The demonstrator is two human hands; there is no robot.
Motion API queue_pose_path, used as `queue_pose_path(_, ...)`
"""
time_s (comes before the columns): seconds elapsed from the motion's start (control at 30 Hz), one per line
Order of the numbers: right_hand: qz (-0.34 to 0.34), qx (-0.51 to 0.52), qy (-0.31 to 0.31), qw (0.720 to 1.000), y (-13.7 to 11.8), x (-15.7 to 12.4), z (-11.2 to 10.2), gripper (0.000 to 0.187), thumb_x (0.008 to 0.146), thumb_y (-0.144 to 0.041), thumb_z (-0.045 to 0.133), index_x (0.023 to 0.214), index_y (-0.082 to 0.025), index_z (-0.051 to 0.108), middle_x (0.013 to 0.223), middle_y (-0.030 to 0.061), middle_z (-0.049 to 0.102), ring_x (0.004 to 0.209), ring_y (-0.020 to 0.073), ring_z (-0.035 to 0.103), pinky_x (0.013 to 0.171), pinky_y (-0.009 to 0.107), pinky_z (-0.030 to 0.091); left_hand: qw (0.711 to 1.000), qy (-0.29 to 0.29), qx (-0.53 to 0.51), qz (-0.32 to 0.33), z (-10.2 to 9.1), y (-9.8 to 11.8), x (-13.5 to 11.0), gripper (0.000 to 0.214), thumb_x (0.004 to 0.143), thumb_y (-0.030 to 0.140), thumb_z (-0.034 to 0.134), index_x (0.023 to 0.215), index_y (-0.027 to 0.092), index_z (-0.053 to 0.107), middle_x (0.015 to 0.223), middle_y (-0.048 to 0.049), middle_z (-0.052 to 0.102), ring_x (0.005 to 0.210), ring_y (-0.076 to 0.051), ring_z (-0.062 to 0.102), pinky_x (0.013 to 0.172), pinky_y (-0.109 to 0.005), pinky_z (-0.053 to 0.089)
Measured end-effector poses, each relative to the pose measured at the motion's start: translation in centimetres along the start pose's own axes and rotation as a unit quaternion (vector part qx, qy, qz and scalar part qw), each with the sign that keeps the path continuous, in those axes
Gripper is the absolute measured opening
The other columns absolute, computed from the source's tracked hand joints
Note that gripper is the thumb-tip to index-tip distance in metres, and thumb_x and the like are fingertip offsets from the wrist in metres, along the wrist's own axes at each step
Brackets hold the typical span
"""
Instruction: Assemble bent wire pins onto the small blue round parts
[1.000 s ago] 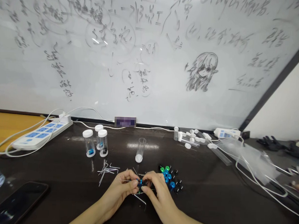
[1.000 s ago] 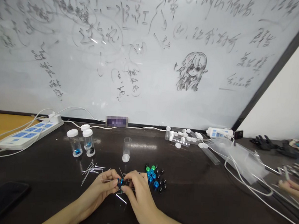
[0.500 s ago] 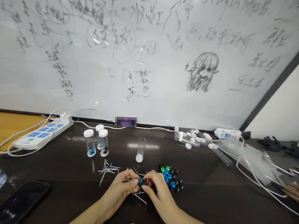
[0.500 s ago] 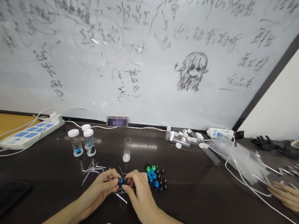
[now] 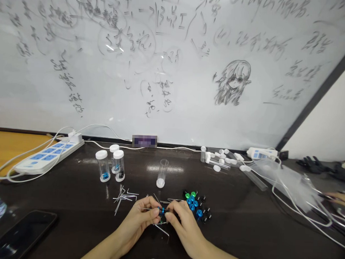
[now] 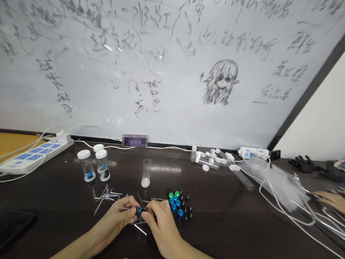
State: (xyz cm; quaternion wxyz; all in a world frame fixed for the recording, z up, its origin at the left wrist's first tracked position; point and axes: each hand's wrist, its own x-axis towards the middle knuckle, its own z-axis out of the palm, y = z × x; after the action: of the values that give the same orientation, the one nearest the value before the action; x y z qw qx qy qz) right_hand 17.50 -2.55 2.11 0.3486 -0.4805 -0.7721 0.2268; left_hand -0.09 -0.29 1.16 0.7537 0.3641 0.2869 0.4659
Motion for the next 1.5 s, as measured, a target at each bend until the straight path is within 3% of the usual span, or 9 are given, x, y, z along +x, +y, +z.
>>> queue_pose_path(0.2,-0.007,0.049,0.020,0.999,0.06,-0.30,0.07,0.014,0.092,-0.030,0.052,0.104,-0.024,0.052,0.090,0.0005,0.058,0.084,0.0184,0.052,0.076,0.029,0.041,1.000,-0.021,0.005,0.000,-0.55,-0.16,0.09,0.011,0.070,0.019,0.074,0.074,0.013,0.065,0.074,-0.0017,0.062,0.062,-0.008,0.056,0.063,-0.018,0.045)
queue_pose_path(0.43,-0.020,0.043,0.016,0.999,0.15,-0.23,0.22,0.005,0.091,-0.025,0.053,0.093,-0.021,0.055,0.081,-0.0004,0.058,0.077,0.0167,0.054,0.072,0.028,0.042,1.000,-0.029,0.007,0.005,-0.72,-0.38,0.12,0.009,0.072,0.018,0.072,0.075,0.013,0.065,0.072,-0.0017,0.061,0.062,-0.008,0.055,0.062,-0.018,0.044)
queue_pose_path(0.63,-0.013,0.048,0.011,0.999,0.06,-0.15,0.06,0.014,0.093,-0.029,0.050,0.085,-0.020,0.057,0.079,-0.0002,0.060,0.074,0.0159,0.056,0.068,0.026,0.042,1.000,-0.027,0.009,-0.005,-0.66,-0.37,0.06,0.011,0.071,0.019,0.073,0.075,0.013,0.065,0.071,-0.0020,0.061,0.061,-0.008,0.055,0.061,-0.018,0.043)
queue_pose_path(0.83,-0.013,0.048,0.012,0.999,0.11,-0.11,0.03,0.014,0.093,-0.029,0.049,0.086,-0.021,0.057,0.079,-0.0005,0.060,0.076,0.0165,0.055,0.070,0.027,0.042,1.000,-0.030,0.005,-0.002,-0.80,-0.47,0.19,0.010,0.072,0.018,0.073,0.075,0.013,0.065,0.070,-0.0014,0.061,0.060,-0.007,0.054,0.060,-0.017,0.044)
queue_pose_path(0.93,-0.012,0.065,0.015,0.998,0.19,-0.19,0.16,0.008,0.093,-0.027,0.051,0.097,-0.022,0.055,0.083,-0.0007,0.059,0.078,0.0165,0.055,0.072,0.027,0.042,1.000,-0.026,-0.003,0.001,-0.81,-0.44,0.21,0.009,0.072,0.018,0.072,0.075,0.013,0.065,0.073,-0.0014,0.061,0.061,-0.007,0.055,0.062,-0.017,0.045)
queue_pose_path(1.03,-0.024,0.072,0.024,0.997,0.35,-0.26,0.38,0.022,0.088,-0.020,0.057,0.109,-0.024,0.050,0.091,-0.0002,0.058,0.079,0.0161,0.055,0.076,0.028,0.043,1.000,-0.022,-0.007,0.003,-0.81,-0.38,0.21,0.009,0.073,0.017,0.072,0.076,0.013,0.065,0.075,-0.0017,0.061,0.063,-0.007,0.056,0.064,-0.017,0.046)
queue_pose_path(1.2,-0.051,0.053,0.027,0.997,0.67,-0.19,0.60,0.019,0.087,-0.013,0.057,0.103,-0.024,0.055,0.086,-0.0004,0.057,0.078,0.0163,0.055,0.074,0.027,0.043,1.000,-0.029,-0.006,-0.002,-0.85,-0.38,0.18,0.008,0.074,0.016,0.071,0.076,0.012,0.064,0.074,-0.0014,0.060,0.063,-0.006,0.056,0.063,-0.017,0.046)
queue_pose_path(1.5,-0.015,0.047,0.012,0.999,0.56,-0.09,0.46,0.008,0.088,-0.021,0.058,0.096,-0.022,0.058,0.079,-0.0013,0.059,0.075,0.0160,0.055,0.070,0.025,0.042,0.999,-0.034,-0.004,-0.002,-1.02,-0.55,0.31,0.007,0.074,0.016,0.071,0.075,0.012,0.064,0.072,-0.0012,0.060,0.062,-0.007,0.056,0.064,-0.017,0.045)
